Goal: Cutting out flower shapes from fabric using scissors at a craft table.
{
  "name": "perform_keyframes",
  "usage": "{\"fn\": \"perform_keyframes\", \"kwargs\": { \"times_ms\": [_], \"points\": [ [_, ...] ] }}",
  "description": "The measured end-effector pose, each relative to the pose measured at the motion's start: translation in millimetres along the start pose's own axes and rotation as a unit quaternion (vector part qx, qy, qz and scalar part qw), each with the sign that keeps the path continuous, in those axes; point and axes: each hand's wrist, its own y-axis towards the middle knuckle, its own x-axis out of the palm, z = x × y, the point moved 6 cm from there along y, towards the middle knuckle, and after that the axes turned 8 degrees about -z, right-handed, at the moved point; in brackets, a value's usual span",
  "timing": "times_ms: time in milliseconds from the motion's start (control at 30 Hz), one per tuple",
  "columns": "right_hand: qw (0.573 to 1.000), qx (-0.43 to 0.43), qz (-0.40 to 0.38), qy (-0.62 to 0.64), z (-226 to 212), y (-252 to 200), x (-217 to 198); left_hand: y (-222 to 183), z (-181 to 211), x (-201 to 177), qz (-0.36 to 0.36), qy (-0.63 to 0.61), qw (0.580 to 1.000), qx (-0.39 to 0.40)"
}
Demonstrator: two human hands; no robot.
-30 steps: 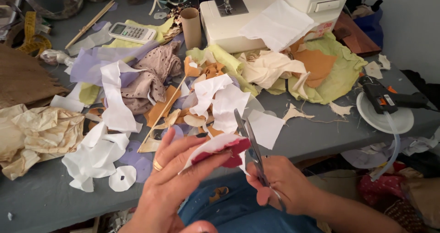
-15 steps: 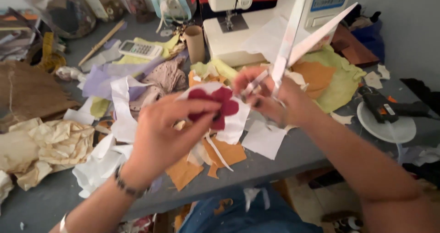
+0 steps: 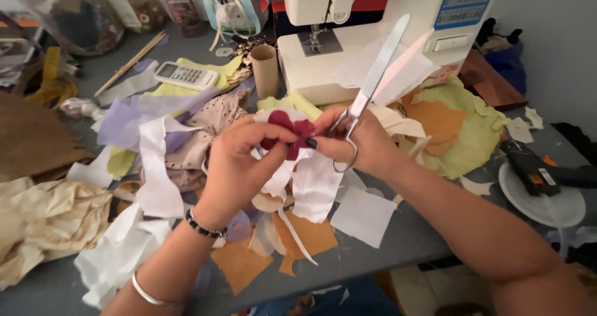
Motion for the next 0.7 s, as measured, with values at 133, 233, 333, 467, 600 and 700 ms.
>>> {"fn": "perform_keyframes", "kwargs": {
  "times_ms": [133, 233, 333, 467, 600, 700],
  "points": [
    [1.0, 0.013, 0.024, 0.0, 10, -7, 3, -8, -26, 2, 0.013, -0.104, 0.994, 0.015],
    [0.999, 0.023, 0.036, 0.02, 15, -11, 10, -15, -27, 2, 0.016, -0.155, 0.988, 0.017],
    [0.997, 0.038, 0.043, 0.042, 16, -16, 15, -21, -23, 5, 0.013, -0.17, 0.985, 0.01],
    [0.998, -0.019, -0.027, -0.045, -4, -19, 23, -21, -8, 1, -0.027, -0.065, 0.997, 0.025],
    [0.998, 0.026, 0.002, -0.054, -5, -20, 18, -22, -9, 3, -0.043, -0.103, 0.994, 0.014],
    [0.994, 0.038, 0.019, -0.106, 4, -22, 10, -25, -11, 5, -0.032, -0.125, 0.991, 0.018]
  ]
}}
